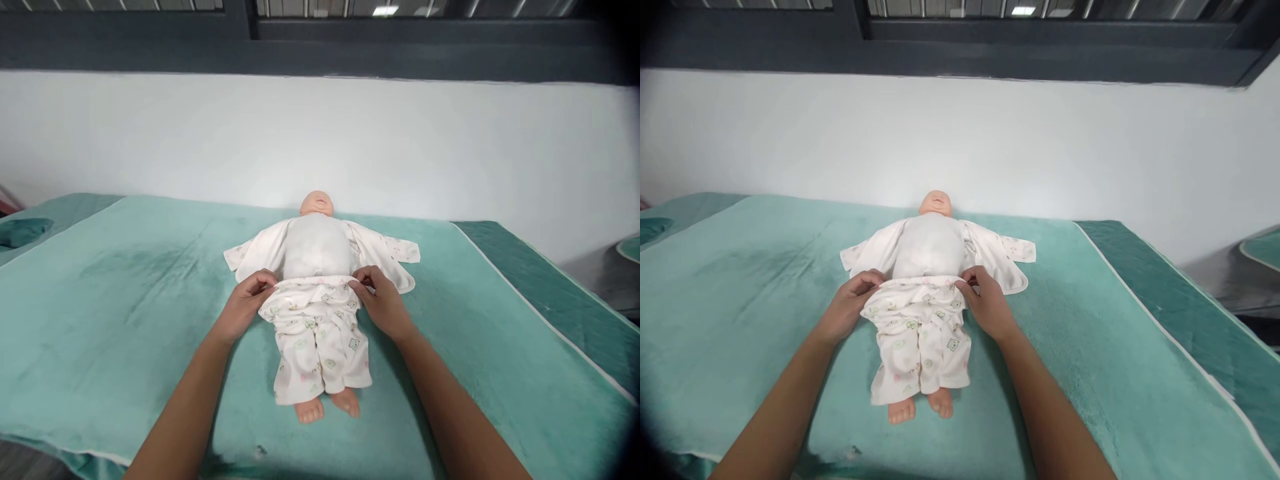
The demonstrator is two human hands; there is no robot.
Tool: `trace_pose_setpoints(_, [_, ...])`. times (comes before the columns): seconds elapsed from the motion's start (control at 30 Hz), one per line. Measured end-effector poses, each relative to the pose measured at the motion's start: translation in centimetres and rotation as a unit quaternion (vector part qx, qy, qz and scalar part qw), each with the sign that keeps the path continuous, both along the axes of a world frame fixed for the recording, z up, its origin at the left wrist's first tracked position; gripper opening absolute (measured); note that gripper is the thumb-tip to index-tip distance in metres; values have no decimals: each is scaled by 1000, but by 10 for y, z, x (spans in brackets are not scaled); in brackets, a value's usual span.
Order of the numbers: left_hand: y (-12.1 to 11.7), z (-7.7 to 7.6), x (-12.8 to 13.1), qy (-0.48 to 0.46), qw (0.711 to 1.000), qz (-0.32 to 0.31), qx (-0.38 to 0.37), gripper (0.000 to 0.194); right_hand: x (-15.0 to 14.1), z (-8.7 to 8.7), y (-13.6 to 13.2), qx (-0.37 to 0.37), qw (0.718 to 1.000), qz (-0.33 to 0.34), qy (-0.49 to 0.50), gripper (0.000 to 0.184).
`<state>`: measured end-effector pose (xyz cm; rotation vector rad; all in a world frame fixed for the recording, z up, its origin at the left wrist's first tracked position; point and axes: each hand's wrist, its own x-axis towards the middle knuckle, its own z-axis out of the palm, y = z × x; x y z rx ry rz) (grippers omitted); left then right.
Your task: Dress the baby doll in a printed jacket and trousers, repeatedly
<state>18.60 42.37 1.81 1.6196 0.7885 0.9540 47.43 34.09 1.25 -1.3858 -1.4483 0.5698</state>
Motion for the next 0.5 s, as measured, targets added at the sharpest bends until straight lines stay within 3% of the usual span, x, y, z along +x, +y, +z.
trace_pose_setpoints(0.1, [4, 0, 13, -13, 996, 57, 64, 10, -2, -1, 6, -18, 1000, -10, 2, 21])
trace_pose_setpoints(0.23, [3, 1, 21, -6, 990, 70, 123, 14, -2, -4, 6, -27, 1000, -5, 9, 22])
trace_pose_setpoints(0.33, [-1, 2, 17, 15, 995, 60, 77, 15, -2, -7, 6, -42, 999, -7, 23, 26])
trace_pose_setpoints(0.4, [-2, 3, 14, 23, 998, 57, 23, 17, -3, 0, 5, -24, 999, -9, 40, 25])
trace_pose_setpoints(0.5, [-1, 3, 11, 20, 997, 56, -42, 19, -1, 38, -7, 80, 991, -11, 109, 20])
